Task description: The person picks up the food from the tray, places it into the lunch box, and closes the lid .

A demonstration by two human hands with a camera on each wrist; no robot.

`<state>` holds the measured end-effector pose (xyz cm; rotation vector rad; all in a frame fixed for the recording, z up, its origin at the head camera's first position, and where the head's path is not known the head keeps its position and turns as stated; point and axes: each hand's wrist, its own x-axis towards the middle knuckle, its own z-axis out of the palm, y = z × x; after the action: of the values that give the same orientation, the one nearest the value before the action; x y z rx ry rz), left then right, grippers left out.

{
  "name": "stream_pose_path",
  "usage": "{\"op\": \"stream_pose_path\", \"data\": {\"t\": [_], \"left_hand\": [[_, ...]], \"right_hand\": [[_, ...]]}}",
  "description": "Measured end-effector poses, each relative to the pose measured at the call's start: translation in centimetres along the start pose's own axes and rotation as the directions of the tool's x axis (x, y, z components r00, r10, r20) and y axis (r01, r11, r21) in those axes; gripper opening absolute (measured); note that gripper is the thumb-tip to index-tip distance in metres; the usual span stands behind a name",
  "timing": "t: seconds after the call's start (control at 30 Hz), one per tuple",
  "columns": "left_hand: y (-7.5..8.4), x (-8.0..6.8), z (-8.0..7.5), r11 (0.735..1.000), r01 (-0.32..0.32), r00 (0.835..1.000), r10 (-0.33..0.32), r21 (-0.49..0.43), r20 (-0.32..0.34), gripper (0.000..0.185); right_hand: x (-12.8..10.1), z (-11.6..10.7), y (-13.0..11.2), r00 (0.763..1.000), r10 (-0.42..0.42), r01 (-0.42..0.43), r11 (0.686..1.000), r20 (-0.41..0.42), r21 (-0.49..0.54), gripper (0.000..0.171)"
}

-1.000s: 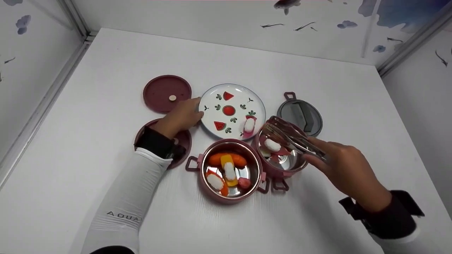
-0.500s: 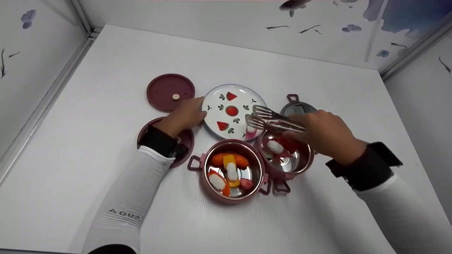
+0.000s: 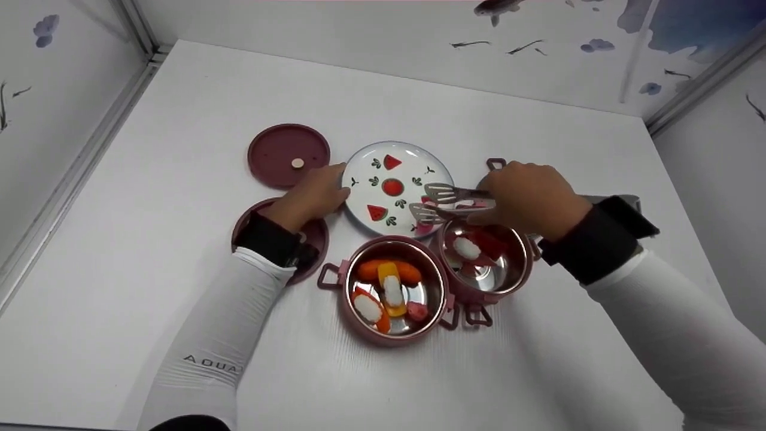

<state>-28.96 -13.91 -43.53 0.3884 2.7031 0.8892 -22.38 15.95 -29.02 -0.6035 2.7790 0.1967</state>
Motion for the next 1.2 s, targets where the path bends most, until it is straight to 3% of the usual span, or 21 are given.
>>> {"op": "stream_pose_path", "data": {"t": [0.3,0.57,0.83,0.97,1.1,1.2], "left_hand": [[0.2,-0.2,-0.1,1.0,-0.022,1.0,0.022,0.017,-0.016,0.041],[0.4,-0.1,-0.2,1.0,-0.006,1.0,0.006,0.017,-0.011,0.039],[0.0,-0.1,0.1,1.0,-0.005,1.0,0.005,0.017,-0.011,0.041],[0.1,-0.2,0.2,1.0,-0.01,1.0,0.01,0.011,-0.006,0.041],[0.3,-0.1,0.1,1.0,-0.011,1.0,0.011,0.004,-0.005,0.04],[0.2,-0.2,0.1,1.0,-0.017,1.0,0.017,-0.001,-0.006,0.04]], "right_hand": [[0.7,-0.7,-0.8,1.0,-0.023,0.023,0.999,-0.001,-0.025,0.027],[0.3,0.2,-0.7,0.998,-0.058,0.056,0.998,-0.031,-0.037,0.027],[0.0,2.2,-0.4,0.981,-0.092,0.096,0.995,-0.17,0.017,0.03],[-0.8,3.0,-0.4,0.967,-0.075,0.092,0.994,-0.244,0.059,0.042],[-2.5,3.9,-0.2,0.941,-0.041,0.084,0.99,-0.337,0.116,0.05],[-4.2,4.9,0.2,0.906,-0.037,0.104,0.985,-0.423,0.136,0.049]]}}
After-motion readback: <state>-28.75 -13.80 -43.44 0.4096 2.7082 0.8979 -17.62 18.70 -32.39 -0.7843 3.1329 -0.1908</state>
